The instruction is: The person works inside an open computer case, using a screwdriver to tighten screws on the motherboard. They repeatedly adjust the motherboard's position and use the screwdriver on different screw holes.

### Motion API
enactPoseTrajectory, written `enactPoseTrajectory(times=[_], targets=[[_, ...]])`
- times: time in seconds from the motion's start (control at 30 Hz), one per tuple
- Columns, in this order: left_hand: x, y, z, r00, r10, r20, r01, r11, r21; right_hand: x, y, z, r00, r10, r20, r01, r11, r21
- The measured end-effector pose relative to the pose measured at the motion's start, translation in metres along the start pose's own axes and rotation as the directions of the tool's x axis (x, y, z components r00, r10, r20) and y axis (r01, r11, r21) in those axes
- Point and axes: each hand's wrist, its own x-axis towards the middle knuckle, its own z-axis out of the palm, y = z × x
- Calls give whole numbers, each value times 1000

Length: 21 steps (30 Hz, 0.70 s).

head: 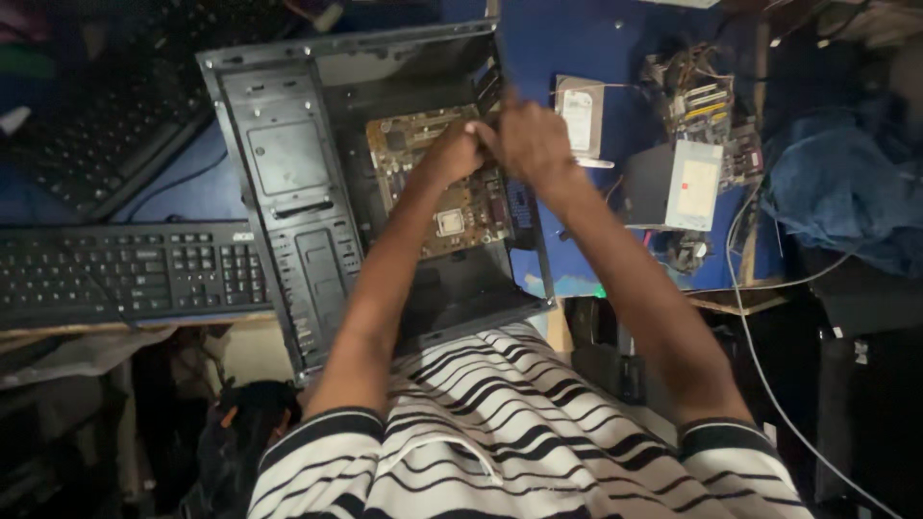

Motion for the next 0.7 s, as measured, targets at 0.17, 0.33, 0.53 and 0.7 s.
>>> enactPoseTrajectory(times=[0.17,0.33,0.53,0.7], targets=[[-1,4,-2,985,147,-94,-151,988,-33,1,-5,7,999,-27,-32,29,997,75],[7,-4,2,934,286,-214,-287,958,26,-1,10,-10,890,-411,-196,421,907,14],[4,-15,7,978,173,-113,-161,981,111,9,-9,1,965,229,124,-241,966,95],[-1,-15,11,967,176,-187,-168,984,59,3,8,19,951,-270,-150,277,961,24]])
